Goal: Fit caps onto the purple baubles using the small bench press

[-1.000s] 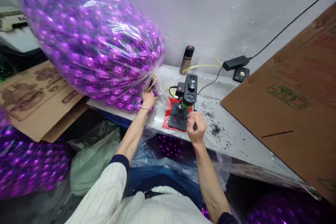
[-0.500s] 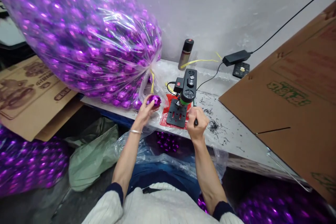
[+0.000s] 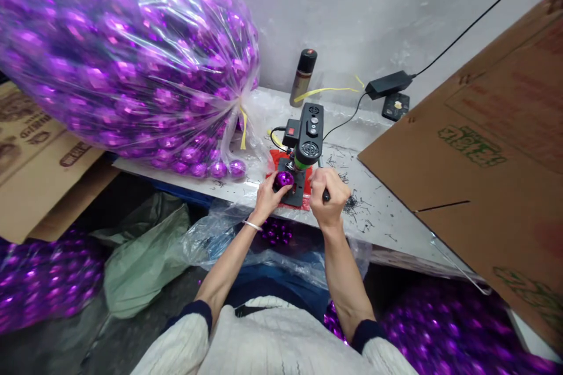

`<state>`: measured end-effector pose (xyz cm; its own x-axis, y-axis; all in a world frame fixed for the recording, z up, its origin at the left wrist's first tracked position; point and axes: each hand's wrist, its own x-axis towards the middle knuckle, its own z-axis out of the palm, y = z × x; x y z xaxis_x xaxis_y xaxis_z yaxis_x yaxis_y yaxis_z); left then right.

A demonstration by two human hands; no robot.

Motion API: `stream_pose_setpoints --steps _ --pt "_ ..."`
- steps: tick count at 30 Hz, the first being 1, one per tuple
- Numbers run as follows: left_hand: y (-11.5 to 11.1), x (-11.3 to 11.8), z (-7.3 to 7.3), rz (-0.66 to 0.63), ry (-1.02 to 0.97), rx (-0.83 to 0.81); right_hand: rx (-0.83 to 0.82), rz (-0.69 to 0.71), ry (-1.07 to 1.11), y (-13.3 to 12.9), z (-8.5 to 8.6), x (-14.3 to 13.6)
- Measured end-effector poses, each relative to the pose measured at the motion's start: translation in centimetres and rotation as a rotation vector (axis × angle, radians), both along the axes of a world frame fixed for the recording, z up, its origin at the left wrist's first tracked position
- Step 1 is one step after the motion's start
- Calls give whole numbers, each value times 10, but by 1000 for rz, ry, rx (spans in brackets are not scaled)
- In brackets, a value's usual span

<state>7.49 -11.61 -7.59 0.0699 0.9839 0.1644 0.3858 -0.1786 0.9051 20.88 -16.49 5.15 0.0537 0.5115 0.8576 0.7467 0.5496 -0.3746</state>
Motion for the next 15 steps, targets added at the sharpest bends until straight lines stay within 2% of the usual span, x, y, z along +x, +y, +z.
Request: stream_pose_setpoints --steps 4,7,9,15 --pt "2 4 -4 -50 148 191 0 9 -5 -2 -4 0" --pt "2 13 -9 -21 194 265 3 5 -11 -2 -5 0" --pt "2 18 -12 -4 169 281 -1 2 -20 -3 -5 1" --pt "0 20 -16 -71 62 238 -7 7 -2 -6 -11 0"
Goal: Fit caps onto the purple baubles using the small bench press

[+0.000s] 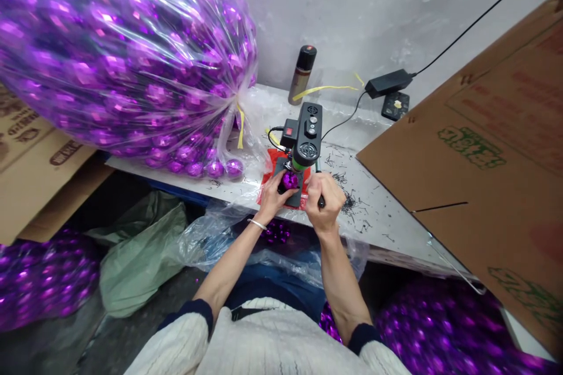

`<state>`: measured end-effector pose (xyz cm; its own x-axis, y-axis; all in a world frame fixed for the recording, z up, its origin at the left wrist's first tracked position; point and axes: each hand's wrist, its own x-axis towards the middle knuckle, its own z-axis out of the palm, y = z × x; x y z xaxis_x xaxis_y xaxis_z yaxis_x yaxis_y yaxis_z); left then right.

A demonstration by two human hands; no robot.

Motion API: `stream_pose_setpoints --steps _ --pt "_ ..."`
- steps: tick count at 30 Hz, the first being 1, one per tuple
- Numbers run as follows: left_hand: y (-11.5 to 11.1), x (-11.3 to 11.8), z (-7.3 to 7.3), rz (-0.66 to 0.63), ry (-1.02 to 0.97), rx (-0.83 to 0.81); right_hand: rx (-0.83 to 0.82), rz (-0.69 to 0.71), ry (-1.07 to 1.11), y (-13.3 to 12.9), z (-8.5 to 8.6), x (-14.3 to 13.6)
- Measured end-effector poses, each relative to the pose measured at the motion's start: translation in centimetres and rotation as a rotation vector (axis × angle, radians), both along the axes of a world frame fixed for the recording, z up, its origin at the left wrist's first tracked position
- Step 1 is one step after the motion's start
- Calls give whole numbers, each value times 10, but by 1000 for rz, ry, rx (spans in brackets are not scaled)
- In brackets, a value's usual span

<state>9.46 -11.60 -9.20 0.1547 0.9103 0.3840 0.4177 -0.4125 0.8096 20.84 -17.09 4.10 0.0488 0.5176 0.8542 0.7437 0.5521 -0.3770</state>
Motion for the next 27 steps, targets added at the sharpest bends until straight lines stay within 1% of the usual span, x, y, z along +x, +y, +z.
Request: stream_pose_setpoints --steps 2,6,10,17,27 --pt "-1 -1 0 1 -17 -32 -2 11 16 -1 -7 -1" --pt "-3 -2 3 1 -36 -91 49 17 19 0 -30 -4" --pt "-4 -2 5 7 -36 -108 85 3 35 2 -47 -5" --pt "-5 -2 8 5 -39 -86 109 10 49 5 -55 -4" --pt "-3 0 6 15 -44 -90 117 13 46 8 -63 -2"
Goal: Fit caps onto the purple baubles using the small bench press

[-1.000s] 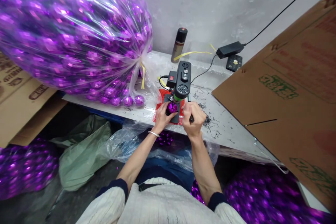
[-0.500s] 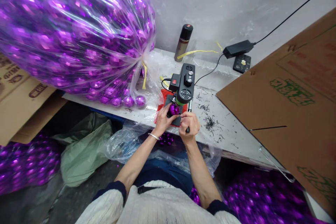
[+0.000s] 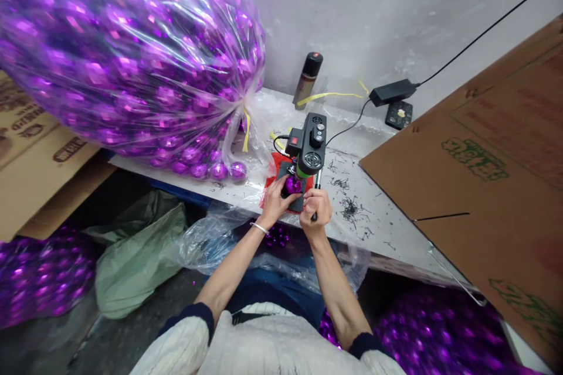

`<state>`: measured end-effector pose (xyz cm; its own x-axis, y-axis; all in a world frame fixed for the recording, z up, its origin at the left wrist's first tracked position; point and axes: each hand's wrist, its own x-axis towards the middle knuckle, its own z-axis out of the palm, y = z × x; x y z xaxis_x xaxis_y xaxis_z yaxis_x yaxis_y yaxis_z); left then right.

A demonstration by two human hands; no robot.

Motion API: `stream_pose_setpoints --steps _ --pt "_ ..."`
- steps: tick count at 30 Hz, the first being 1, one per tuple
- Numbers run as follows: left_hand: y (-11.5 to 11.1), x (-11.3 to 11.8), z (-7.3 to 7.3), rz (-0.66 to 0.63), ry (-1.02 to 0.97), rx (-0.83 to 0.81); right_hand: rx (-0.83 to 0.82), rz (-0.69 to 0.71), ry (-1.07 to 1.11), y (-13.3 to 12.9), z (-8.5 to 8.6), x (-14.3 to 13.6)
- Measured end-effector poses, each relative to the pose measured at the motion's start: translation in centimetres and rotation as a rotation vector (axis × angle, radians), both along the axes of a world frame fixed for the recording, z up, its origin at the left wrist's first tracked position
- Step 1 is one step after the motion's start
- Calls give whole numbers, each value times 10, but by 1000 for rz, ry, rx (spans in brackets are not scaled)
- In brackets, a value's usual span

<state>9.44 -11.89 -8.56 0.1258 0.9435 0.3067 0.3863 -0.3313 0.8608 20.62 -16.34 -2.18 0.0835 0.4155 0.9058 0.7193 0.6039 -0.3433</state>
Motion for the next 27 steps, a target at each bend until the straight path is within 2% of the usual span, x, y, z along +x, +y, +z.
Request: stream_pose_setpoints --steps 4,6,11,13,15,19,21,22,24,27 --pt "1 1 -3 6 -1 10 52 2 -54 1 -2 -1" --pt "2 2 -4 6 -2 7 57 -8 -42 1 5 -4" --pt "-2 -1 -4 23 5 89 -75 -32 168 0 50 -8" --pt "-16 -9 -5 -7 53 195 -150 -38 172 0 66 -8" --pt "-40 -21 -12 -98 151 298 -177 -24 149 -2 71 -6" --pt "-95 -48 -29 -292 359 361 -169 -2 108 -6 60 -4" --pt "-103 -56 -30 -318 368 336 -162 -6 98 -7 53 -5" --pt "-96 -59 -27 -295 343 314 -159 -6 94 -8 50 -5" --pt "-61 -63 -13 -167 260 256 -154 -8 85 -8 48 -6" --pt "33 -68 20 150 154 132 -144 -14 73 -9 48 -7"
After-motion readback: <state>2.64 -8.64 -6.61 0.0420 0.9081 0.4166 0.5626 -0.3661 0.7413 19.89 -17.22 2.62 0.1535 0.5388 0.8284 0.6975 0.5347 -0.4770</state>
